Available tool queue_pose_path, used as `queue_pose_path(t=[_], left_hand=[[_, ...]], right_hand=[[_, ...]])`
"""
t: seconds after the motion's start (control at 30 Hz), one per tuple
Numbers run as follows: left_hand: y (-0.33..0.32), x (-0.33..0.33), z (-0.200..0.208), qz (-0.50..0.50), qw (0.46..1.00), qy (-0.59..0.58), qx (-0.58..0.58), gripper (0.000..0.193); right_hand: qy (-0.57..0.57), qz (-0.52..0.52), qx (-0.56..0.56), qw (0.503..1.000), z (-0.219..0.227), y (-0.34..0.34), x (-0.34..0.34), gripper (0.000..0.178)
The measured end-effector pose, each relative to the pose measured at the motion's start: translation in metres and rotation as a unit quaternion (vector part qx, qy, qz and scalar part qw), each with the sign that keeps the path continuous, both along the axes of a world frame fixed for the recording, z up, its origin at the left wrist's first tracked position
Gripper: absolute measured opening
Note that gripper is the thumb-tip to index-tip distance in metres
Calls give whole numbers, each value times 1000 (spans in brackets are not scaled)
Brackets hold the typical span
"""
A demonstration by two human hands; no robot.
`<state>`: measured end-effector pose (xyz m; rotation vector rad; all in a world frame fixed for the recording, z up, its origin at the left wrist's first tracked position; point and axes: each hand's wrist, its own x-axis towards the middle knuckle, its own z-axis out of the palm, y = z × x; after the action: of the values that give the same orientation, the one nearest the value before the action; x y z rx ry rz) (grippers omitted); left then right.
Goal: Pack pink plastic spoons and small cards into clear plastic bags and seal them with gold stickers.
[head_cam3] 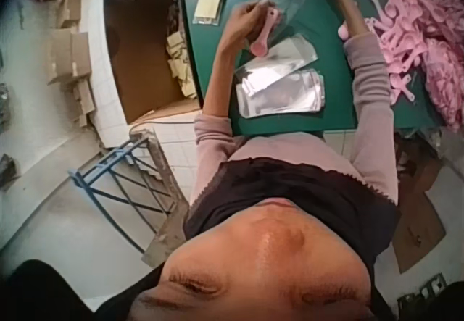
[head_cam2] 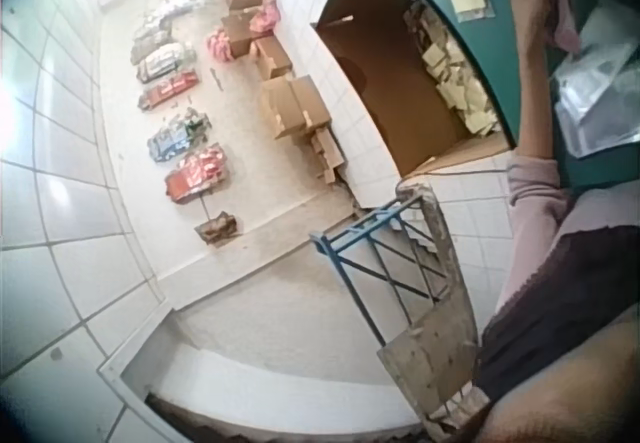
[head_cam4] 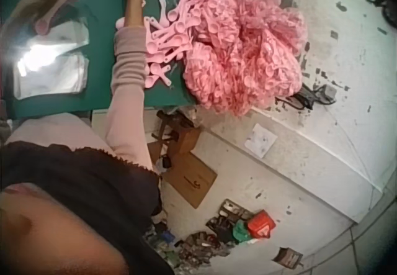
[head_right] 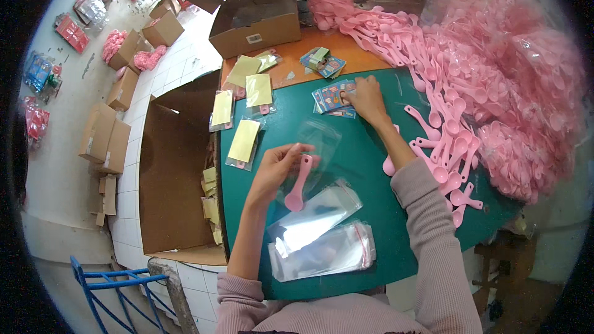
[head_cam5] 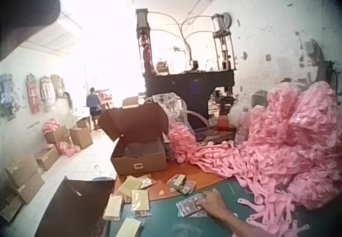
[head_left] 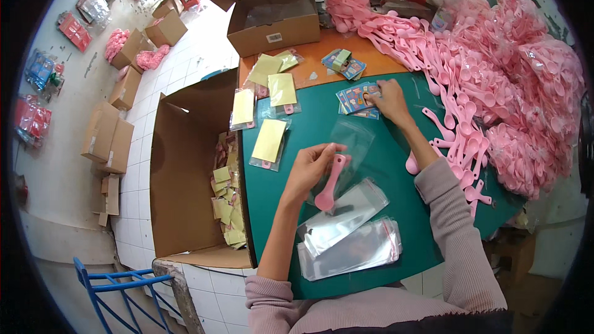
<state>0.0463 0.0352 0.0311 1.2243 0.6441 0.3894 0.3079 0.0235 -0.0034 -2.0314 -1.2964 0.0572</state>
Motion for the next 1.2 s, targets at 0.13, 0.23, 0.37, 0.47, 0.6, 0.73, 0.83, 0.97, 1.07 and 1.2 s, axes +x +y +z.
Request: queue_pose_path(t=[0.13,0.23,0.37,0.47,0.6,0.73,0.83,0.97,1.07,1.2], left_hand=[[-2,4,-1,5,1000,-16,-4,32],[2,0,-8,3,1000,13,15,31],[3,5,-4,-11,999,32,18,33],[3,1,-4,-32,998,40,22,33],[3,5,-5,-50,998,36,27,33],[4,6,-9,-63,995,53,53,33],[5,5,-11,-59,996,54,50,33],[4,7,-9,-64,994,71,56,33],[5,5,-8,-71,995,46,46,34],[7,4,-11,-78,993,57,72,34]], right_hand=[[-31,-89,14,995,-6,3,1,44],[162,-46,-50,984,12,-9,2,35],[334,102,-52,936,46,-49,-5,27],[405,138,-60,902,87,-72,-43,22],[364,217,-153,893,93,-81,-40,30],[391,204,-88,893,89,-78,-44,28],[398,222,-98,885,91,-80,-44,31],[340,254,-192,885,89,-82,-38,33],[362,211,-119,900,95,-79,-41,31],[384,226,-120,887,99,-82,-44,30]])
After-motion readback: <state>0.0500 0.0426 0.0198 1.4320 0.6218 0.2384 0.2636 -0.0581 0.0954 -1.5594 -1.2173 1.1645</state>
